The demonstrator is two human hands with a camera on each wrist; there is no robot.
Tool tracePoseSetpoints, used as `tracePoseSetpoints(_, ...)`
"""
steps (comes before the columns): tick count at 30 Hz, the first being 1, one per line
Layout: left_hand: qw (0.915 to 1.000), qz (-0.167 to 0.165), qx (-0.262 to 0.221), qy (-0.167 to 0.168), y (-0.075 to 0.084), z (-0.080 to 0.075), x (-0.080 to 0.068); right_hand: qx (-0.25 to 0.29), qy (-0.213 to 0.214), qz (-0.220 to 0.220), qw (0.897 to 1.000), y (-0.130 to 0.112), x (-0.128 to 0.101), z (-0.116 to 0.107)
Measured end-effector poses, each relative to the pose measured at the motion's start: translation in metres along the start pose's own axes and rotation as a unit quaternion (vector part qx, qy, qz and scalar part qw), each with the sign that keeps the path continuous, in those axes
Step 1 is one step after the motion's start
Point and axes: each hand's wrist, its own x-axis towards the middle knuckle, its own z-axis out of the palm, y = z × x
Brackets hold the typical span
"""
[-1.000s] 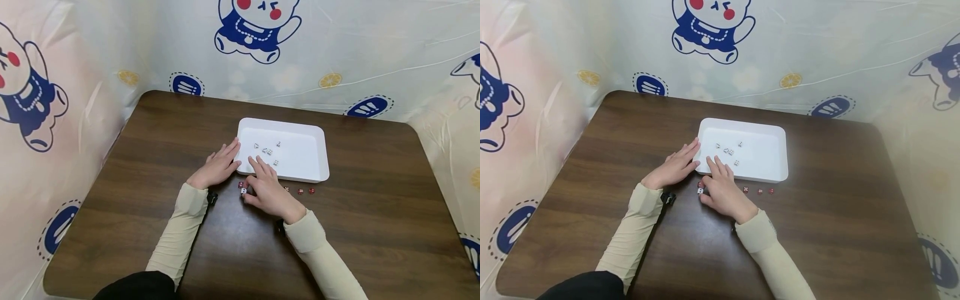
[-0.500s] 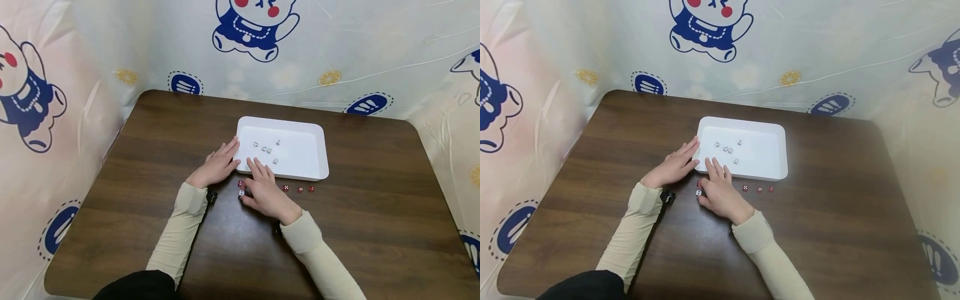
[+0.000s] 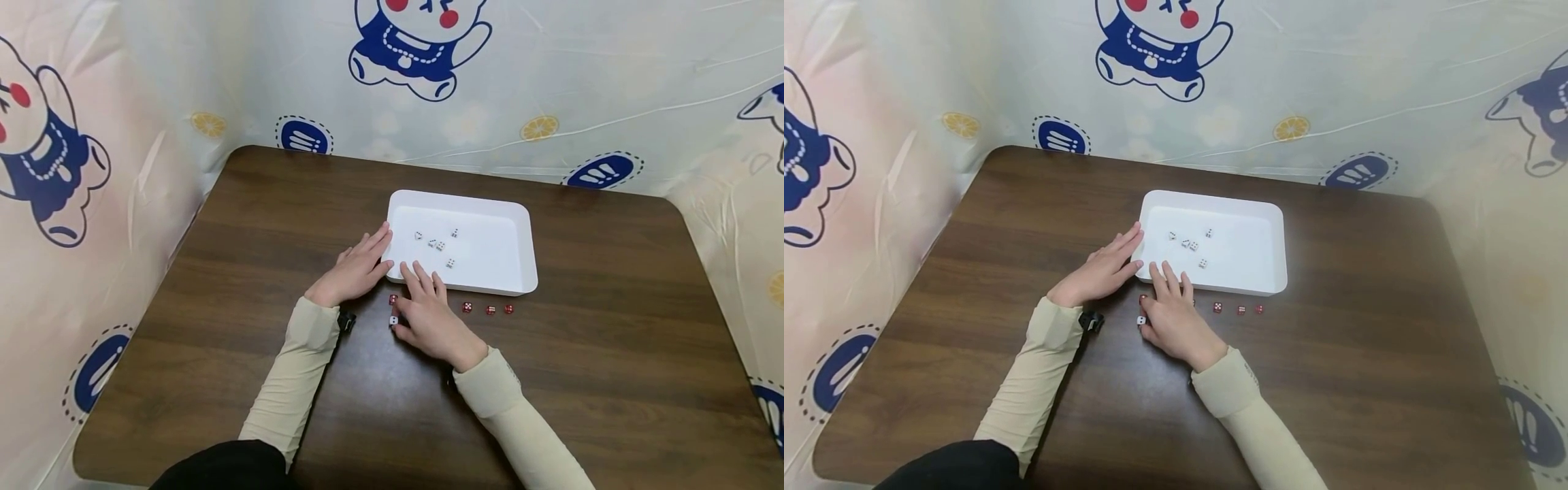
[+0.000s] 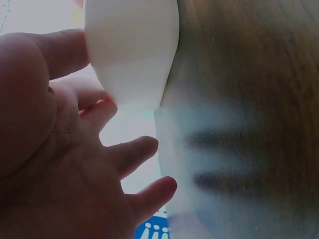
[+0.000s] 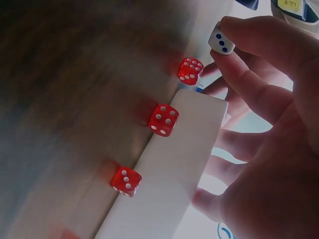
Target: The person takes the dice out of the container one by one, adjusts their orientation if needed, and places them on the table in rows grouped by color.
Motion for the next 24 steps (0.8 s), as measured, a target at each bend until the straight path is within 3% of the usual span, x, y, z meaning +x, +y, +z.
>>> tracePoseSetpoints(24,1.0000,-0.004,0.001,-0.003,0.0003,0.0009,-0.0021,-0.020,0.008,0.006,1.000,-0.0045,0.0002,0.0093)
